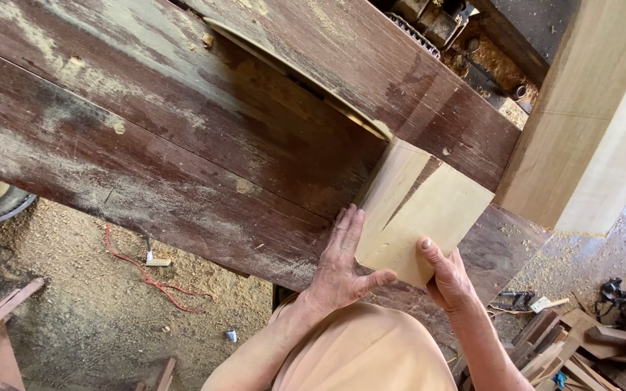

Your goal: The person is using a table saw to cut a smaller block of wood from a larger plank.

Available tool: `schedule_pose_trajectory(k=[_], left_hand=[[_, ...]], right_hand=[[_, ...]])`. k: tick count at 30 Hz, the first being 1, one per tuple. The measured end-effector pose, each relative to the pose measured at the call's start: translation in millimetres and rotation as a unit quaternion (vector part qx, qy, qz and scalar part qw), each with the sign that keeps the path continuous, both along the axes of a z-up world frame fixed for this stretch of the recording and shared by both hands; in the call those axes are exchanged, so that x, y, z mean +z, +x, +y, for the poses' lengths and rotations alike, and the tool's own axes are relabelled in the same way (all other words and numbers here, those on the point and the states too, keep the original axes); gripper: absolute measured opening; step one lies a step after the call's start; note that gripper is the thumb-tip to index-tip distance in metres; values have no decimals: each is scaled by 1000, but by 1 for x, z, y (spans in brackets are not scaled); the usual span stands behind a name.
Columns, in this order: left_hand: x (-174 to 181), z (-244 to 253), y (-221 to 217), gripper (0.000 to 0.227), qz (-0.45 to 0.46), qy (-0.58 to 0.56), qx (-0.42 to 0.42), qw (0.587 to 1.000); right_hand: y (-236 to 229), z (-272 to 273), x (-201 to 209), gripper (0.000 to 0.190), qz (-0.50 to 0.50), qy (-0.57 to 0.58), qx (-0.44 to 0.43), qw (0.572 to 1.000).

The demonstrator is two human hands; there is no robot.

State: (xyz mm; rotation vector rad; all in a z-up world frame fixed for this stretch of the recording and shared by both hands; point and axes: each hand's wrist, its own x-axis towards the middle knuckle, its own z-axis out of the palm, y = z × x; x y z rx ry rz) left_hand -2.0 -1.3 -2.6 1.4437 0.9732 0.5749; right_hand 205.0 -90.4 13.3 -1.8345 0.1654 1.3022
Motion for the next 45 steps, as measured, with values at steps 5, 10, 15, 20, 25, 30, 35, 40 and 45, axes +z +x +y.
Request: schedule_pose_trajectory(k=[5, 10, 15, 20, 25, 30, 35, 40, 45], left_hand=[[-1, 0, -1, 113, 4, 5, 2, 1000], [0, -3, 0, 114, -9, -7, 23, 1000], [3, -4, 1, 112, -10, 4, 45, 999], [-1, -15, 6, 111, 3, 27, 90, 996], [0, -15, 8, 112, 2, 30, 122, 992], [8, -4, -2, 115, 26, 3, 107, 994], [22, 1, -6, 113, 32, -22, 92, 995], [26, -2, -8, 121, 37, -26, 83, 996], [28, 11, -14, 116, 36, 1, 60, 998]], right_hand=[[-8, 15, 11, 34, 1, 9, -4, 1000], [3, -4, -11, 35, 20, 30, 21, 999], [-1, 9, 0, 36, 22, 68, 37, 997], [-1, 24, 9, 40, 48, 61, 29, 997], [-10, 37, 23, 39, 20, 48, 15, 999], [-11, 29, 16, 40, -7, 32, 22, 999], [-1, 19, 0, 41, -16, 46, 46, 998], [16, 15, -17, 49, -4, 52, 83, 995], [24, 0, -27, 43, 3, 47, 52, 998]])
